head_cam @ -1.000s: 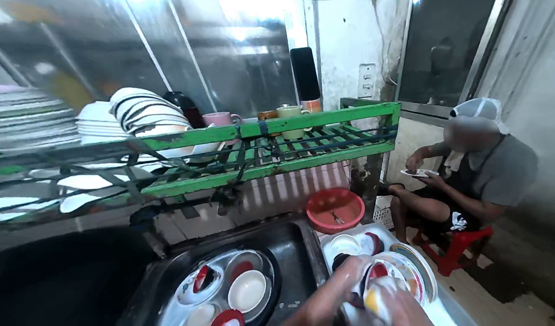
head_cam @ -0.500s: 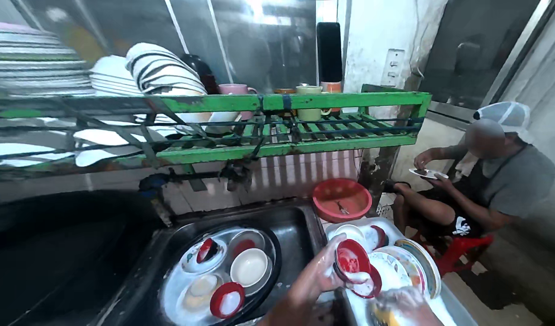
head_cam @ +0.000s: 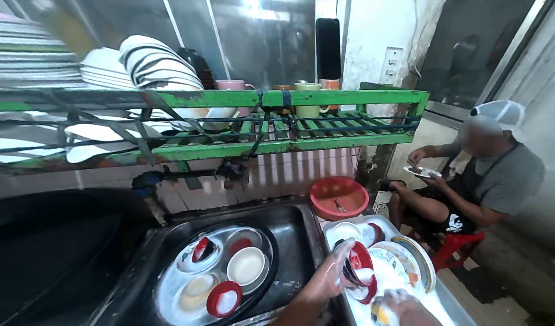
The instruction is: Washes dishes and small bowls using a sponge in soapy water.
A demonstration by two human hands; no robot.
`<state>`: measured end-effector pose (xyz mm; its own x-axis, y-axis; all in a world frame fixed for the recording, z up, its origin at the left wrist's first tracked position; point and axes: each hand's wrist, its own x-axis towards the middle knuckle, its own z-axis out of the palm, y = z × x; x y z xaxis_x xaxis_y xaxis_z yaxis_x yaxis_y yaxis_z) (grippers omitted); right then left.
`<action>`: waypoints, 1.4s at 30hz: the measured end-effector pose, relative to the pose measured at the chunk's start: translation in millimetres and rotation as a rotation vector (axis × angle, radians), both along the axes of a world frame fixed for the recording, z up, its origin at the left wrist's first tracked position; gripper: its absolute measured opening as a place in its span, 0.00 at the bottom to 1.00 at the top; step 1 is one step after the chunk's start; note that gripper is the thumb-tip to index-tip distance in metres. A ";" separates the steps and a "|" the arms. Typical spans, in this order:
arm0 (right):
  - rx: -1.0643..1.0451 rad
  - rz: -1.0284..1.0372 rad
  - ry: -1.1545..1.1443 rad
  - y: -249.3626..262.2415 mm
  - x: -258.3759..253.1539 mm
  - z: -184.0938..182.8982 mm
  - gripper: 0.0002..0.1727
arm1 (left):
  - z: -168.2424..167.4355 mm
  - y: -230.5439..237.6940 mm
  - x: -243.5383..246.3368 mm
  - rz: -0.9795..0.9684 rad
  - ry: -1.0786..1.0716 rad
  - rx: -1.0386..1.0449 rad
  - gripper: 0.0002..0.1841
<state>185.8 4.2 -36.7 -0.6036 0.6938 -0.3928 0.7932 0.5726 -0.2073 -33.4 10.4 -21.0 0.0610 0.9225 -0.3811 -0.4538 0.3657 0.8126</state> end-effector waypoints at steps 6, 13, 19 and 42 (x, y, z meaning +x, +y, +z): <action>-0.138 -0.568 0.478 17.9 7.7 15.6 0.31 | -5.5 -2.4 11.5 0.037 0.372 0.198 0.28; -0.177 -0.883 0.716 33.7 -32.4 31.9 0.24 | -4.9 -4.0 65.9 0.014 0.646 0.316 0.28; 0.274 -0.366 0.670 -2.9 -31.0 17.0 0.29 | 2.1 17.1 41.7 -0.232 0.395 0.244 0.27; 0.444 -0.039 0.533 -9.5 -22.0 24.9 0.28 | 31.7 32.8 32.5 -0.465 0.708 0.238 0.23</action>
